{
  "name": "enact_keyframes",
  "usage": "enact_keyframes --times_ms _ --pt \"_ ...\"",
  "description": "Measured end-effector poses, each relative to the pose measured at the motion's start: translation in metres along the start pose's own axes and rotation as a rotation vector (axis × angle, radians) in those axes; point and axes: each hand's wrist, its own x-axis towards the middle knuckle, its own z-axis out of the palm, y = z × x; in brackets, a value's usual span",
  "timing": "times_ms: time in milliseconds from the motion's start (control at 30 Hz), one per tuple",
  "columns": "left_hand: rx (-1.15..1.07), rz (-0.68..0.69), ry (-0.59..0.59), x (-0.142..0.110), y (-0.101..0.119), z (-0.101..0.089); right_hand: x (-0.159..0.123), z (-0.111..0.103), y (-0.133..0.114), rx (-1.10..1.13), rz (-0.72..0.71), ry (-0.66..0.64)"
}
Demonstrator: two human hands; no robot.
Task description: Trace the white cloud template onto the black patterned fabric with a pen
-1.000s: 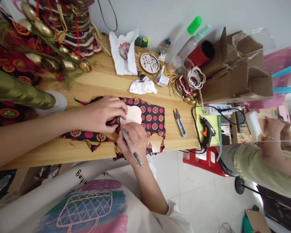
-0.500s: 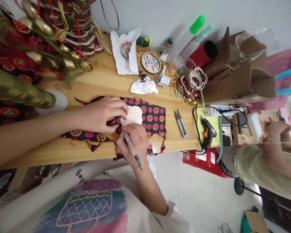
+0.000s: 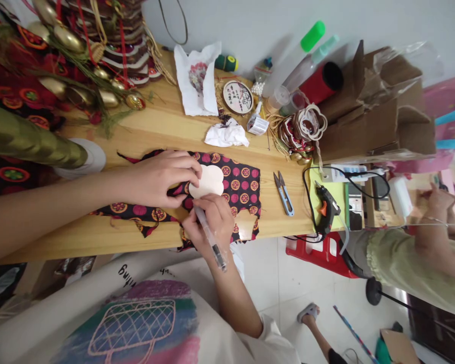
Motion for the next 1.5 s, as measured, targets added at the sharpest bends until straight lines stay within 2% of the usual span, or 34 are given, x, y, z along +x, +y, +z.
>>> enact_keyframes --times_ms 267,467,1000,1167,1500 --pt "0.011 0.019 0.017 0.0002 -0.001 0.0011 0.0013 0.0005 0.0001 0.008 -0.024 -0.036" --pt "0.001 0.011 0.015 -0.0002 -0.0003 0.0009 -0.0019 0.0022 0.0002 0.003 0.001 0.033" --pt "0.012 0.04 0.026 -0.0005 -0.0012 0.0016 0.0003 0.0004 0.0012 0.021 -0.042 -0.007" --pt "0.018 0.045 0.037 -0.0003 -0.0013 0.0025 0.0003 0.0019 0.0011 0.017 -0.02 -0.024" --pt "0.03 0.048 0.04 -0.0007 -0.0021 0.0032 -0.0013 0.0004 -0.0012 0.012 0.03 0.037"
